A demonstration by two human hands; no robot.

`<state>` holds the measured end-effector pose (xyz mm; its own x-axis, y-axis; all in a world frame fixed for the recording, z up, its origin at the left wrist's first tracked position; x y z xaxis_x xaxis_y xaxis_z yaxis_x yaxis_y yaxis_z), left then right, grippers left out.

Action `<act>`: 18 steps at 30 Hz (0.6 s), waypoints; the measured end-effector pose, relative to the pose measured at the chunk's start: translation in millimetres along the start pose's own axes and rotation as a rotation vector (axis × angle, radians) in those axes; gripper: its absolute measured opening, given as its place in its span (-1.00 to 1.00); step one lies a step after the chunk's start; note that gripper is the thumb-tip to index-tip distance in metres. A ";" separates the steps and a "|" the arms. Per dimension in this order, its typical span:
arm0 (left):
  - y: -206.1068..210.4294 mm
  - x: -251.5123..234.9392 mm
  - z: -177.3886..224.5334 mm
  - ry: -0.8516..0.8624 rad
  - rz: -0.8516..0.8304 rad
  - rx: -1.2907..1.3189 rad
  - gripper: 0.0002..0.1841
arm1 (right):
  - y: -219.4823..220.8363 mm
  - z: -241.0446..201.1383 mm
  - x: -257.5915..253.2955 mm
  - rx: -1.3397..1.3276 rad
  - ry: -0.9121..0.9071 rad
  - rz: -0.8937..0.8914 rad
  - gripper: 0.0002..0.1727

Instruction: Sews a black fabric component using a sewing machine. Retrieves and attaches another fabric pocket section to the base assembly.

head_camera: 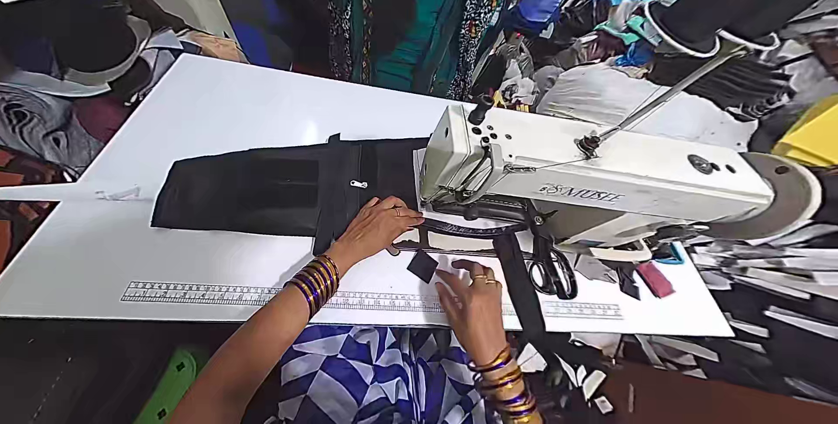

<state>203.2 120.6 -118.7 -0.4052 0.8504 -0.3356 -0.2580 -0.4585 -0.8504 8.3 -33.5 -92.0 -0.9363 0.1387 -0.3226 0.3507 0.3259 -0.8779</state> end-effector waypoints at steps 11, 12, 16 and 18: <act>-2.8 0.1 -3.6 0.037 -0.012 0.001 -0.66 | 31.8 11.6 -52.7 0.179 0.073 0.007 -0.74; -1.8 0.5 -4.7 0.030 -0.026 0.014 -0.67 | 28.8 14.0 -49.6 0.134 0.069 -0.003 -0.72; -1.1 -2.8 -9.1 0.001 -0.025 0.030 -0.68 | -17.0 52.8 -34.0 0.049 0.105 0.112 -0.65; -1.1 -5.8 -10.7 -0.010 -0.012 0.009 -0.70 | -57.0 92.4 -26.9 0.101 0.217 0.153 -0.62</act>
<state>215.2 119.0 -120.1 -0.4109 0.8533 -0.3210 -0.2705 -0.4504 -0.8508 12.0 -142.3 -65.9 -0.8433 0.3797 -0.3805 0.4742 0.1924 -0.8591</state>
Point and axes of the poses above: each hand's wrist, its own x-axis away from the middle knuckle, its own y-axis out of the palm, z = x × y, the point moved 1 cm from there along -x, towards the middle knuckle, and after that the axes turned 4 degrees about -z, right-handed, at the moved point
